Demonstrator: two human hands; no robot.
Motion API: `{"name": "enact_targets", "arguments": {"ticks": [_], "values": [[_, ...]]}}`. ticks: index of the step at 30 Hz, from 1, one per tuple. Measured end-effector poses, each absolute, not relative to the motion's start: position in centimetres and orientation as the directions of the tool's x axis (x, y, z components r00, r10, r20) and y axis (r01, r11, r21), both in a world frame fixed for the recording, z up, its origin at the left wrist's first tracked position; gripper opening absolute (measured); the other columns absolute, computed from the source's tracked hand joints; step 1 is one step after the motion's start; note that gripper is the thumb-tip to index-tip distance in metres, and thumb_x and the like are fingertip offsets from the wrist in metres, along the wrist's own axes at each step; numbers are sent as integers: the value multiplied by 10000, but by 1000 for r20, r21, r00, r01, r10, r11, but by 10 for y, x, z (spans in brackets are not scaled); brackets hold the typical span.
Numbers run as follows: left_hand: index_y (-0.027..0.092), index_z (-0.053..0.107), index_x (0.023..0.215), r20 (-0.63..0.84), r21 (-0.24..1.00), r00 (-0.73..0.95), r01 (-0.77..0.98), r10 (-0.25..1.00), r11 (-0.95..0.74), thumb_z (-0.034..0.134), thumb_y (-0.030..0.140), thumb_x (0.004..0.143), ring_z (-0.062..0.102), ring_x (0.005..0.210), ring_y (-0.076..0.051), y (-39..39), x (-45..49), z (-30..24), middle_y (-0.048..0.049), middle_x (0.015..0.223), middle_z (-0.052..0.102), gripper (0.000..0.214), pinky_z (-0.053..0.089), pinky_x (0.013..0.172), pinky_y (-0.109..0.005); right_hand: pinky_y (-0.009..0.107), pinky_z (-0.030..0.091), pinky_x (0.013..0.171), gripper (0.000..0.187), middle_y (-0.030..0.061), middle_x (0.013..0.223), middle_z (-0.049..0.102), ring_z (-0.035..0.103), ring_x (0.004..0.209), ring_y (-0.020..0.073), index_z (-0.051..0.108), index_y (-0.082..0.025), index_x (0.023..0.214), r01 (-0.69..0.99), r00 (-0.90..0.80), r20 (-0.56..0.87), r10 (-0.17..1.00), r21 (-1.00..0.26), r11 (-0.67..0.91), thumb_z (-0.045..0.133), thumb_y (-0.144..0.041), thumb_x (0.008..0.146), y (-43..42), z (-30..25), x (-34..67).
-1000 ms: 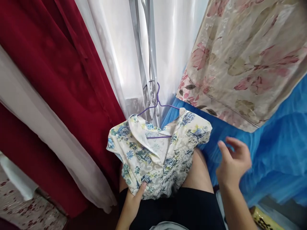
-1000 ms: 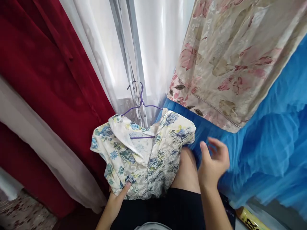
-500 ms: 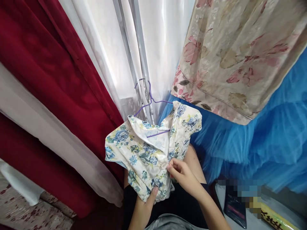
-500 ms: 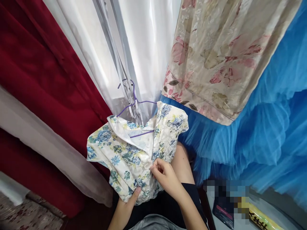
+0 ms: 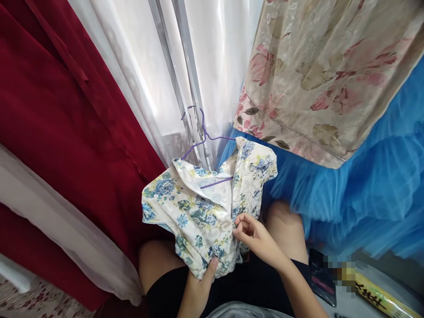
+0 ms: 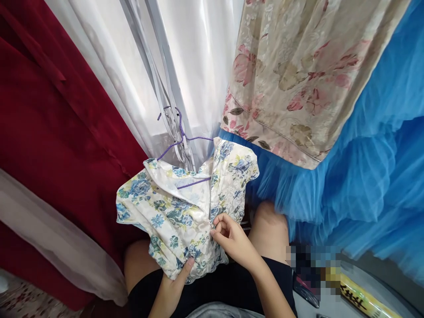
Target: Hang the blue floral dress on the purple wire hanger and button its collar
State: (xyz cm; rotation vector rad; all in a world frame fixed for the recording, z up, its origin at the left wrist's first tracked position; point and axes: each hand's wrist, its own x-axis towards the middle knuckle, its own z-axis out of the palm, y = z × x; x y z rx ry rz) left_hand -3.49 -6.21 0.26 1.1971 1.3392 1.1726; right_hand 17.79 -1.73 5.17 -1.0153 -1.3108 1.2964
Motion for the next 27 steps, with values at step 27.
{"name": "enact_targets", "arguments": {"ticks": [27], "values": [[202, 543, 1312, 246, 968, -522, 86, 817, -237, 755, 431, 843, 587, 1243, -298, -49, -42, 4, -128, 1319, 599, 563, 479, 1072, -436, 270, 343, 549, 292, -26, 516, 547, 461, 508, 125, 662, -173, 748, -130, -82, 85, 993, -989, 74, 650, -422, 900, -18, 68, 177]]}}
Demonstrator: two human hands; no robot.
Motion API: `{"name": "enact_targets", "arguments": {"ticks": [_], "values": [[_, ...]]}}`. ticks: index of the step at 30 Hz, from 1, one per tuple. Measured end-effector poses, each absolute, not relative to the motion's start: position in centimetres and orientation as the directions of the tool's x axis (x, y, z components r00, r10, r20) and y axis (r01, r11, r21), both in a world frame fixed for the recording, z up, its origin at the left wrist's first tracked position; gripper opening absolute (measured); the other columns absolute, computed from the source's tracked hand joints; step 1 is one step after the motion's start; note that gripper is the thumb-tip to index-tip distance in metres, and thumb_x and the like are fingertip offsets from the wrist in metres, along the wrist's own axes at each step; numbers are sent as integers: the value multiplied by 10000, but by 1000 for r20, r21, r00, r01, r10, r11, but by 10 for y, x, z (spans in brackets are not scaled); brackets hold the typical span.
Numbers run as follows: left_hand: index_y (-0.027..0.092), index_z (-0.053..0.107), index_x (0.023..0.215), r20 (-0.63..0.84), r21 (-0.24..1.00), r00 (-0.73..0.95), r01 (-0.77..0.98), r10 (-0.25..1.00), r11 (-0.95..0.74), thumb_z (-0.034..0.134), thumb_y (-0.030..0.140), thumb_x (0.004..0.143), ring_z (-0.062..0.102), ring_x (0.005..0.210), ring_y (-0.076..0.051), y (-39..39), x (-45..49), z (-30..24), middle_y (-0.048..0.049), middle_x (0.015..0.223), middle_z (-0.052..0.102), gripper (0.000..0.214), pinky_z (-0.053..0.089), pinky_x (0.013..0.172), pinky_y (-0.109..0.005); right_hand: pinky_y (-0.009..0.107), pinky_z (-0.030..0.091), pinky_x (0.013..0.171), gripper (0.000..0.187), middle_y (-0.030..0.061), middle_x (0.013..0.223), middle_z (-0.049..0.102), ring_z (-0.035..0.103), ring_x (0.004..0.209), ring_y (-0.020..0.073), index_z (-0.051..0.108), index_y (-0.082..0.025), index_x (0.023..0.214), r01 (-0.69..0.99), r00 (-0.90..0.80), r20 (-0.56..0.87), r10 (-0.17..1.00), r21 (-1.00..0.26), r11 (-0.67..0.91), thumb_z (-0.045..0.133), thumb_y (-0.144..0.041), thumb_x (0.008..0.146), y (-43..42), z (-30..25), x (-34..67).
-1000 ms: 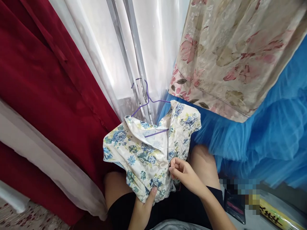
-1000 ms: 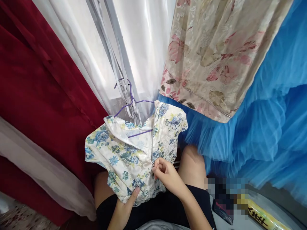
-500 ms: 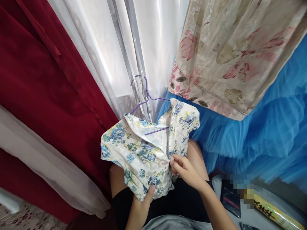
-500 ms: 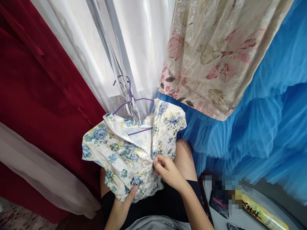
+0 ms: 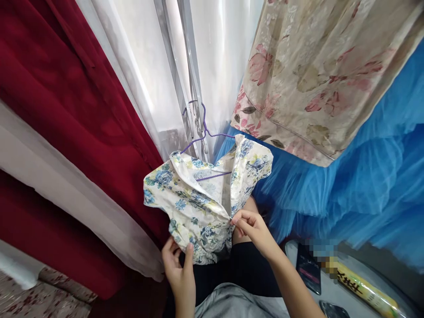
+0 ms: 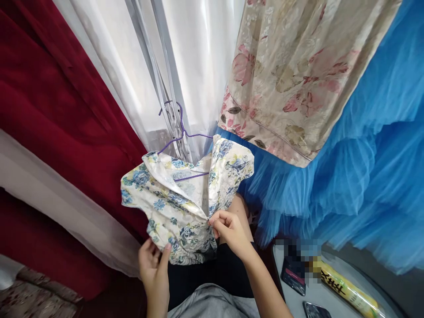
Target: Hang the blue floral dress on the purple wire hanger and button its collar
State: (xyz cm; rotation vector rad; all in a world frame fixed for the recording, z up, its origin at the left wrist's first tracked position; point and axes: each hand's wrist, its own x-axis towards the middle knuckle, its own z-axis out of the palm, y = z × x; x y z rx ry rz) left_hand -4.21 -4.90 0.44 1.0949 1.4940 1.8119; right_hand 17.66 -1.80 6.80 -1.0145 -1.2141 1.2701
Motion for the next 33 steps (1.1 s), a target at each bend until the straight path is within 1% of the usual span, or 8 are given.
{"name": "enact_targets", "arguments": {"ticks": [2, 5, 7, 9, 13, 18, 25, 33], "values": [[230, 583, 1182, 503, 863, -532, 271, 682, -425, 743, 301, 860, 595, 1138, -243, -48, -33, 14, -84, 1209, 594, 367, 494, 1008, -378, 265, 330, 535, 283, -28, 501, 536, 439, 491, 120, 657, -173, 735, -163, -63, 52, 997, -986, 41, 650, -416, 880, -19, 68, 178], [236, 632, 1018, 699, 681, -136, 424, 702, -597, 625, 153, 918, 617, 1009, -214, -42, -10, 36, -59, 1024, 617, 129, 502, 944, -349, 255, 309, 524, 276, -31, 496, 533, 413, 480, 111, 654, -172, 723, -195, -59, 8, 998, -981, -4, 662, -419, 848, -20, 70, 182], [229, 631, 1056, 646, 668, 85, 419, 759, -615, 578, 125, 932, 628, 1020, -222, -32, 8, 47, -72, 1035, 638, 170, 507, 931, -349, 244, 279, 510, 280, -34, 492, 530, 399, 470, 100, 641, -171, 710, -223, -71, -14, 997, -974, -29, 674, -419, 833, -21, 71, 185], [216, 609, 1072, 594, 698, 151, 392, 790, -599, 579, 116, 922, 635, 1014, -220, -20, 23, 51, -73, 1036, 650, 182, 512, 908, -338, 235, 233, 479, 288, -42, 468, 519, 376, 435, 87, 627, -171, 707, -241, -101, -38, 994, -968, -61, 688, -425, 828, -23, 71, 187], [215, 589, 991, 602, 714, 143, 342, 785, -610, 598, 91, 888, 659, 885, -182, -4, 43, 44, -26, 910, 670, 161, 510, 840, -288, 232, 137, 420, 287, -63, 397, 486, 297, 350, 65, 638, -168, 738, -256, -125, -42, 991, -964, -73, 702, -434, 827, -27, 68, 186], [211, 598, 950, 550, 781, 87, 299, 831, -548, 623, 183, 920, 659, 766, -156, 0, 44, 39, -8, 820, 669, 48, 515, 751, -252, 238, 155, 420, 309, -42, 383, 497, 284, 356, 62, 671, -155, 694, -246, -41, -12, 999, -969, -22, 714, -431, 825, -20, 77, 181], [197, 615, 960, 518, 781, 85, 360, 851, -511, 595, 192, 923, 658, 724, -167, -1, 20, 28, -31, 810, 677, 42, 530, 712, -259, 263, 129, 419, 276, -45, 383, 467, 257, 372, 61, 688, -155, 635, -370, 17, 113, 993, -923, 111, 774, -401, 726, 43, 143, 156], [207, 573, 859, 462, 654, 343, 491, 818, -575, 506, 119, 920, 626, 736, -188, -14, 21, 31, -51, 824, 625, 127, 486, 687, -277, 245, 133, 400, 221, -84, 402, 417, 234, 389, 48, 689, -147, 648, -459, 138, 266, 954, -836, 300, 758, -353, 685, 82, 216, 155]]}}
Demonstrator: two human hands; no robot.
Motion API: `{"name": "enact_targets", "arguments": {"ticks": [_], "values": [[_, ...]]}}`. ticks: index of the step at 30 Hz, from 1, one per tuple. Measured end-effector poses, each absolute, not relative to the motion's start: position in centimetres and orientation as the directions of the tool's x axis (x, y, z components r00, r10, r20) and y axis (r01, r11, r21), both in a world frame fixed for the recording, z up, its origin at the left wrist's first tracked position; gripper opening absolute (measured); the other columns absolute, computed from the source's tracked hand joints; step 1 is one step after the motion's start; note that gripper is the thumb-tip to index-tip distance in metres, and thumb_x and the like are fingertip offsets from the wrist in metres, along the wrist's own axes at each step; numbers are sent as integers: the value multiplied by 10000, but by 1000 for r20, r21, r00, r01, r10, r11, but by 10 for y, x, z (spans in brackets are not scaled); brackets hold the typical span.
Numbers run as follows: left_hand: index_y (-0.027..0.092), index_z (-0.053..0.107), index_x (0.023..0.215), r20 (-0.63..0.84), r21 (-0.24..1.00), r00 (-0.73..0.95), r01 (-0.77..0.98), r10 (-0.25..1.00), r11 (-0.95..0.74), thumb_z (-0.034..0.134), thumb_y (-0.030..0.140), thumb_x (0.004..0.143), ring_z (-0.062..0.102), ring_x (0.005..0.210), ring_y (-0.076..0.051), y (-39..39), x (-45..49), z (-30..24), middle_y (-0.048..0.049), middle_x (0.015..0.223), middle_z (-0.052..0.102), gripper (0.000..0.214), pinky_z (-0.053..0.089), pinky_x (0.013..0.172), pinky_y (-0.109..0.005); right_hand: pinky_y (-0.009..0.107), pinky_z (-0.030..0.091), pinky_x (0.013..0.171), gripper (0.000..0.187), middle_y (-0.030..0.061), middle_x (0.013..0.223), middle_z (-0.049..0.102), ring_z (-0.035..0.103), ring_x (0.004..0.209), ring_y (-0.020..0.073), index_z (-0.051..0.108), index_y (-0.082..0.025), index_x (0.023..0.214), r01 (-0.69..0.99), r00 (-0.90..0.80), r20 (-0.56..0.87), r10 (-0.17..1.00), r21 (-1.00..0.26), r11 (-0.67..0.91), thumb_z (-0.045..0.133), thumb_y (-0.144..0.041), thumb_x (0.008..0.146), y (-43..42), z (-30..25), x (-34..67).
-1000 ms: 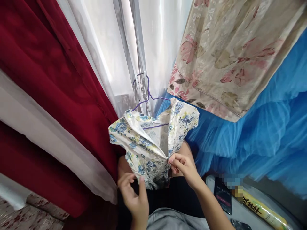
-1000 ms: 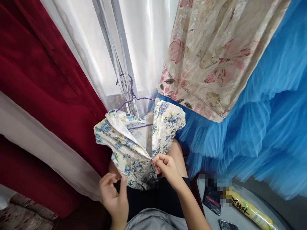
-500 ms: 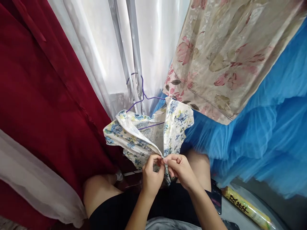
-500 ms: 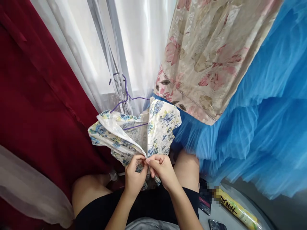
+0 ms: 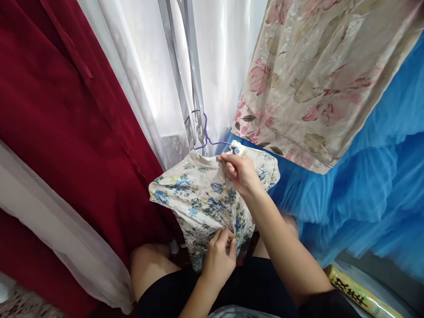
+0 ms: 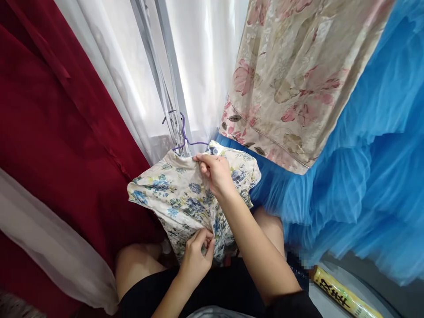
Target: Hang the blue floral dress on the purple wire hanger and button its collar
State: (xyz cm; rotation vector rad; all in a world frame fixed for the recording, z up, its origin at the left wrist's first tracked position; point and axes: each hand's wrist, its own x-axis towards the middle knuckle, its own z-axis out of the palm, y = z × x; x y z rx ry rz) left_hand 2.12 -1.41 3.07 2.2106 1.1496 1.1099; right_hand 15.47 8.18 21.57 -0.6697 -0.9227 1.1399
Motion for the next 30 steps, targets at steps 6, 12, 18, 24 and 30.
{"name": "enact_targets", "arguments": {"ticks": [6, 12, 18, 24, 30], "values": [[198, 627, 962, 521, 649, 333, 442, 785, -619, 546, 172, 966, 647, 828, -189, 14, 5, 67, -53, 907, 656, 85, 514, 757, -291, 231, 201, 400, 193, -58, 408, 513, 351, 379, 74, 723, -157, 753, -308, 75, 314, 946, -895, 322, 699, -348, 746, 67, 207, 153], [223, 632, 1302, 840, 412, 138, 467, 525, -782, 519, 215, 1021, 627, 867, -165, 66, -1, 182, -54, 1037, 653, 303, 514, 810, -300, 228, 276, 437, 219, -54, 450, 536, 417, 404, 83, 662, -180, 746, -138, 39, 419, 907, -897, 420, 692, -379, 832, 52, 207, 156], [177, 697, 966, 890, 242, 233, 484, 391, -841, 581, 191, 990, 610, 812, -150, 76, 11, 228, -31, 889, 655, 119, 479, 764, -271, 239, 189, 450, 271, -85, 479, 400, 296, 437, 72, 557, -197, 690, -7, 108, 476, 873, -877, 480, 694, -394, 816, 71, 194, 159], [175, 688, 971, 914, 385, -102, 517, 392, -764, 572, 300, 995, 624, 854, -157, 93, -30, 242, -33, 903, 666, 172, 493, 783, -259, 244, 174, 459, 264, -99, 455, 349, 265, 422, 76, 488, -219, 635, 46, 83, 392, 916, -920, 390, 634, -356, 807, 76, 150, 145], [164, 622, 877, 328, 830, -599, -186, 730, -525, 714, 305, 842, 586, 678, -111, 160, -131, 186, 22, 771, 604, 172, 493, 679, -223, 241, 173, 462, 217, -99, 453, 348, 256, 430, 69, 534, -197, 614, -9, 62, 288, 956, -957, 289, 640, -312, 764, 53, 123, 141]]}}
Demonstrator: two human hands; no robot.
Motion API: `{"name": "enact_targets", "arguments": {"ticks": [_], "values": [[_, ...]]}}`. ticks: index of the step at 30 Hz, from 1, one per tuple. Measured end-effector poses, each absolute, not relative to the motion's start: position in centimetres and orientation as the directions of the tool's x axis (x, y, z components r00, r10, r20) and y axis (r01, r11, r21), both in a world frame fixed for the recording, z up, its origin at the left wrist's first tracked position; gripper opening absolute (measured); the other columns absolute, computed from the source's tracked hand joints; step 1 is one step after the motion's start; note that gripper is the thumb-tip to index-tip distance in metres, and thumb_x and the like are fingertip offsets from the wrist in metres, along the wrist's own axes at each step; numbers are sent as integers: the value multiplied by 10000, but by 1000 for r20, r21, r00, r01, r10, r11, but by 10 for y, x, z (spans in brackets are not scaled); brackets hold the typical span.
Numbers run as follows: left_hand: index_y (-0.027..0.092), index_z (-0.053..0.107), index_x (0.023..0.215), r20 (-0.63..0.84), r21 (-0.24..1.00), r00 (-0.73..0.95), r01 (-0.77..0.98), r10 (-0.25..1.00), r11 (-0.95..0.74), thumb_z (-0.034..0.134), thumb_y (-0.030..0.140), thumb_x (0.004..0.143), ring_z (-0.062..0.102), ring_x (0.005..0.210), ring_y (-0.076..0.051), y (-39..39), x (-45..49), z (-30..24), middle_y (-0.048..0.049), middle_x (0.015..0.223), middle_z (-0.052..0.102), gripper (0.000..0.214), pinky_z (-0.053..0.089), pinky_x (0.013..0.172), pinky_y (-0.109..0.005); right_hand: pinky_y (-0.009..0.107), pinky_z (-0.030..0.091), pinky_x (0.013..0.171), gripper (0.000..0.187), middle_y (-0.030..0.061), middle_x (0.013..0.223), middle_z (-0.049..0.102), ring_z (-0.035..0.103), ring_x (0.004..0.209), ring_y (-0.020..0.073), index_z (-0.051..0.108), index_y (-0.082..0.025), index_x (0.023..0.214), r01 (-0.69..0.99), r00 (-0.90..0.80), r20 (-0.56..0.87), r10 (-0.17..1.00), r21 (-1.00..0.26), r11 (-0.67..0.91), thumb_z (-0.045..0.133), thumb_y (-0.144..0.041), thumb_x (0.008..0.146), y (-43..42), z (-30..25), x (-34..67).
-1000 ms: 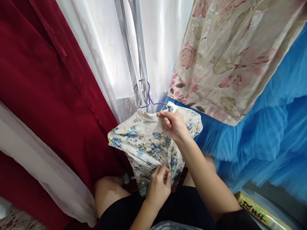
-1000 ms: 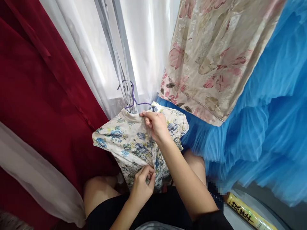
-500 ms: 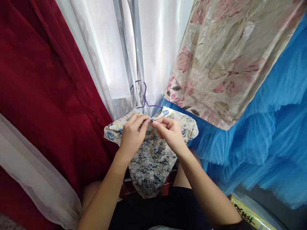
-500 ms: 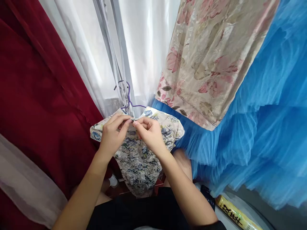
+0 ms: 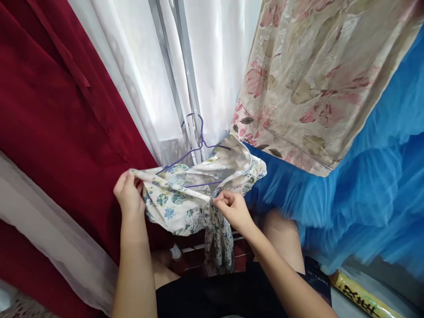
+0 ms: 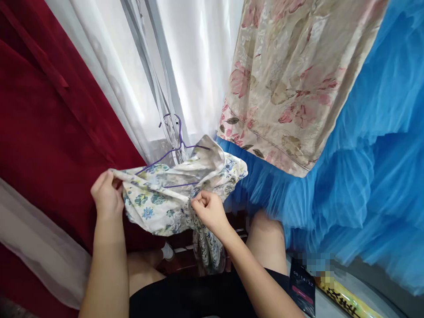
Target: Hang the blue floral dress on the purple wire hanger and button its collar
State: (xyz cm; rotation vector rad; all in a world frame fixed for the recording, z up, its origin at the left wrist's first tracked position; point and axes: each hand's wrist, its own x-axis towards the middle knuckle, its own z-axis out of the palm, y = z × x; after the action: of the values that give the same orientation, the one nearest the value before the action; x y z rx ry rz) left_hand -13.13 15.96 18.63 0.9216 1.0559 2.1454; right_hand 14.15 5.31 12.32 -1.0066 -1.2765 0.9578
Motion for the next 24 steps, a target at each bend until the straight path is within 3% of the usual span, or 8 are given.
{"name": "enact_targets", "arguments": {"ticks": [1, 3, 7, 12, 16, 19, 22, 24], "values": [[168, 585, 826, 166, 832, -601, -340, 782, -437, 723, 279, 823, 565, 632, -102, 165, -139, 171, 34, 717, 578, 177, 483, 656, -216, 239, 172, 460, 202, -100, 451, 349, 252, 430, 67, 553, -190, 618, -37, 61, 268, 962, -962, 270, 645, -307, 755, 52, 120, 140], [171, 526, 749, 17, 830, -558, -455, 830, -323, 697, 253, 828, 527, 564, -96, 168, -140, 137, 42, 635, 537, 205, 470, 629, -218, 234, 165, 453, 177, -99, 443, 358, 246, 425, 63, 591, -173, 629, -108, 87, 226, 970, -966, 234, 662, -298, 732, 52, 112, 138], [172, 538, 729, -74, 834, -458, -516, 886, -197, 676, 244, 835, 566, 570, -103, 148, -94, 71, 28, 631, 585, 188, 459, 639, -221, 222, 168, 425, 177, -93, 452, 379, 256, 417, 61, 667, -143, 688, -379, 346, 93, 934, -897, 229, 721, -312, 683, 55, 86, 157], [160, 648, 853, -59, 797, -205, -599, 977, -77, 822, 329, 729, 689, 782, -170, 112, -19, 39, -50, 816, 713, 273, 514, 791, -286, 215, 167, 376, 287, -141, 484, 210, 161, 401, 66, 526, -222, 673, -451, 600, -26, 800, -837, 311, 665, -465, 734, 49, 37, 208], [166, 689, 913, 69, 762, 19, -647, 997, -40, 880, 417, 689, 679, 847, -186, 78, 16, 61, -69, 907, 717, 387, 523, 831, -305, 225, 207, 370, 360, -123, 492, 256, 202, 400, 71, 457, -233, 622, -403, 645, -38, 763, -865, 297, 698, -446, 781, 38, 11, 221], [176, 699, 892, 239, 818, 226, -570, 944, -71, 784, 416, 835, 643, 815, -160, 47, 32, 86, -48, 889, 685, 262, 503, 776, -259, 222, 264, 420, 390, -86, 513, 346, 292, 457, 82, 480, -208, 581, -294, 565, 48, 824, -921, 255, 745, -393, 799, 31, 15, 210], [168, 728, 905, 373, 901, 400, -374, 837, -222, 676, 362, 941, 635, 863, -175, 22, 44, 109, -65, 925, 684, 204, 496, 816, -269, 251, 416, 556, 308, -26, 597, 526, 477, 598, 143, 588, -192, 627, -94, 258, 234, 938, -960, 265, 735, -386, 816, 25, 32, 196], [169, 744, 944, 416, 907, 432, -264, 800, -329, 639, 348, 967, 647, 911, -200, 14, 48, 120, -81, 964, 707, 209, 500, 861, -294, 307, 501, 696, 216, 19, 722, 657, 587, 757, 211, 683, -195, 727, -41, 47, 253, 966, -966, 255, 712, -383, 830, 20, 43, 191]]}}
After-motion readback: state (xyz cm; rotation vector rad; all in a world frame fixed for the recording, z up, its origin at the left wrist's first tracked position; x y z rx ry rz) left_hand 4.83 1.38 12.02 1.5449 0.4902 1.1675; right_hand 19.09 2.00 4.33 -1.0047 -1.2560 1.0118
